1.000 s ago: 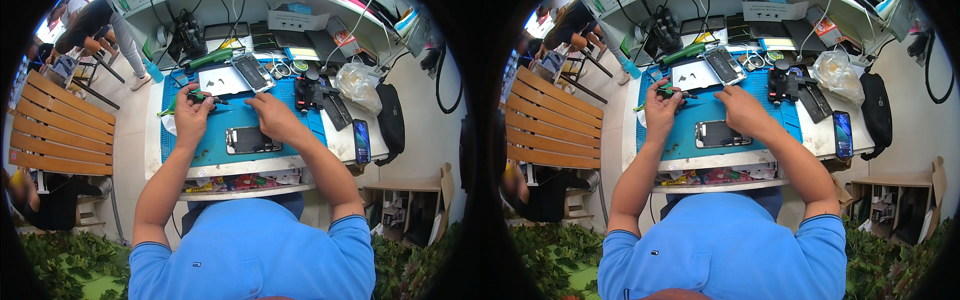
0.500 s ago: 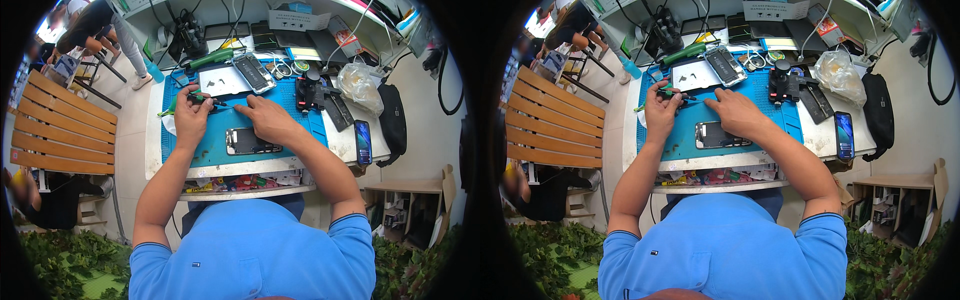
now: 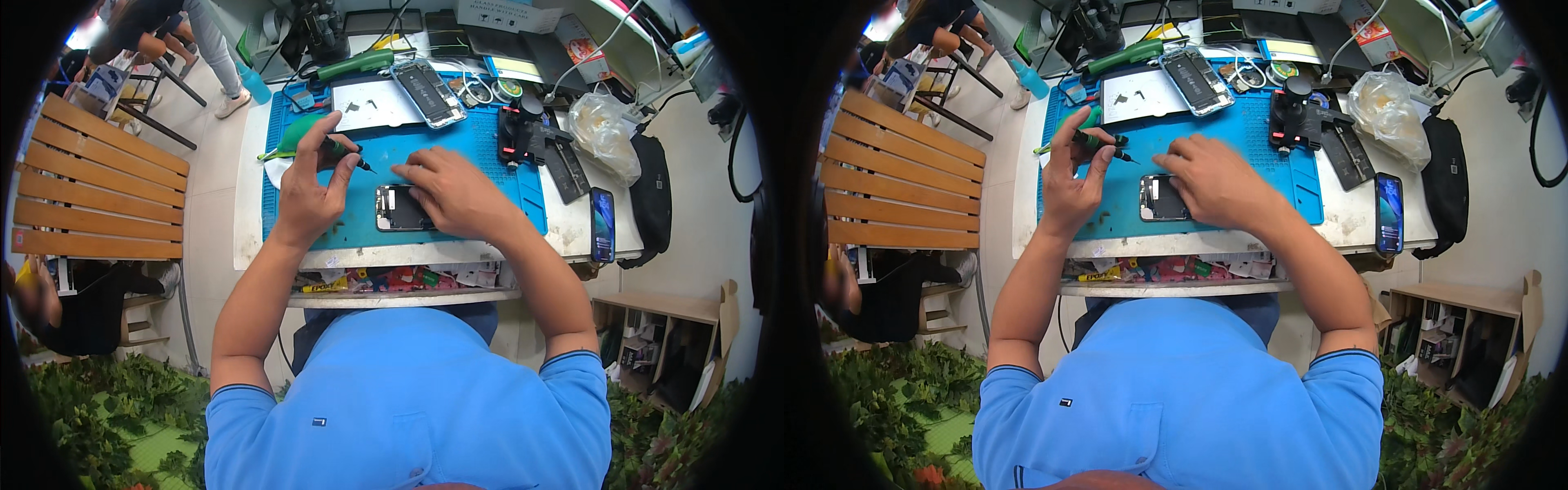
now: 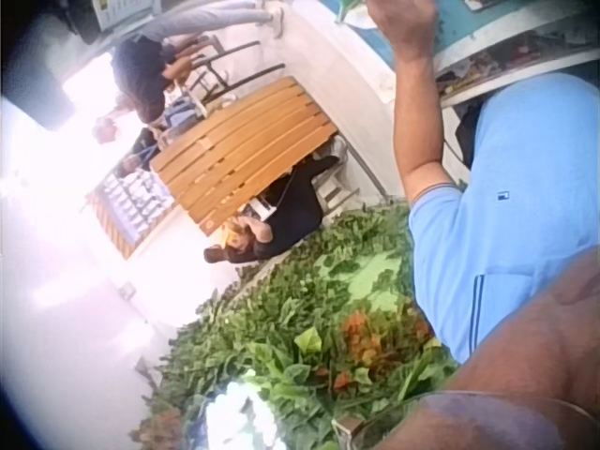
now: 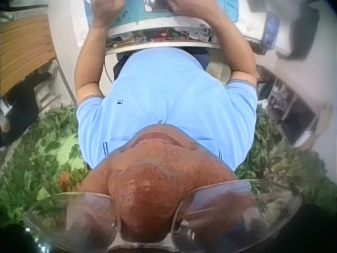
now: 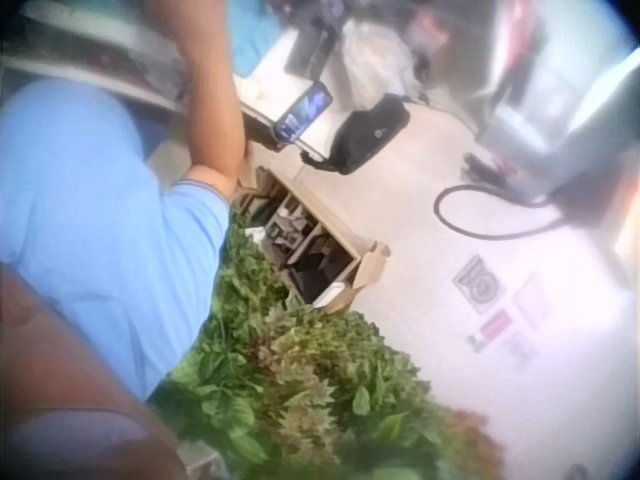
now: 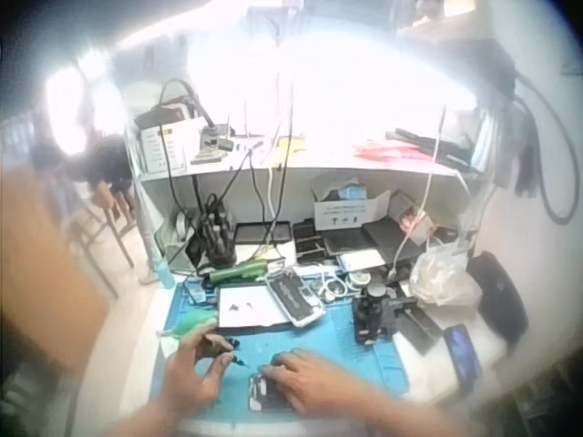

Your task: The person uses a green air blower to clean the internal components of a disassembled smartphone. They then use a screwdriver to remove screws from the device's internal metal bracket and place the screws on the workbench.

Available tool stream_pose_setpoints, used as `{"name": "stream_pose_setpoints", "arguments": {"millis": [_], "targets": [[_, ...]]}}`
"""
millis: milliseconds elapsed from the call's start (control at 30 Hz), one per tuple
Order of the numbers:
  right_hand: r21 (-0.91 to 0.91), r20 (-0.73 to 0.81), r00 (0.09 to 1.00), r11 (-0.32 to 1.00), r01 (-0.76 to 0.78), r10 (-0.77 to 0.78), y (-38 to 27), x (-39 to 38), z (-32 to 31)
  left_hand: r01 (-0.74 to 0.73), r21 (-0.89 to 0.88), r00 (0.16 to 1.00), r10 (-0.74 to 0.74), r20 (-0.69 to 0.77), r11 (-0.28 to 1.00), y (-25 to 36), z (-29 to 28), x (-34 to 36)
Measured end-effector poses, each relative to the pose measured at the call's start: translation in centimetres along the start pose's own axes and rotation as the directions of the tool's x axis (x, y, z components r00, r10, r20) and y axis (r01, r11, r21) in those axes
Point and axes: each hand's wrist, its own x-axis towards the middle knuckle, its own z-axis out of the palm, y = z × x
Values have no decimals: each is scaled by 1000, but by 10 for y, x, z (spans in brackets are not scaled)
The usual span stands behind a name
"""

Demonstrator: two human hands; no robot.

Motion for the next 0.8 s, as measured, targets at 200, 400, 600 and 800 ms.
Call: {"name": "stream_pose_setpoints", "arguments": {"millis": [200, 400, 600, 800], "targets": [[-43, 8, 998, 997, 62, -61, -10, -11, 14, -93, -40, 995, 95, 39, 995, 4, 3, -6], [-94, 33, 997, 993, 66, -63, -14, -14, 13, -111, -45, 991, 114, 70, 993, 6, 8, -3], [-111, 37, 998, 992, 54, -50, -11, -16, 17, -119, -35, 990, 122, 76, 992, 6, 12, -3], [-114, 44, 998, 992, 52, -47, -10, -16, 19, -123, -12, 988, 124, 88, 992, 5, 11, -2]]}}
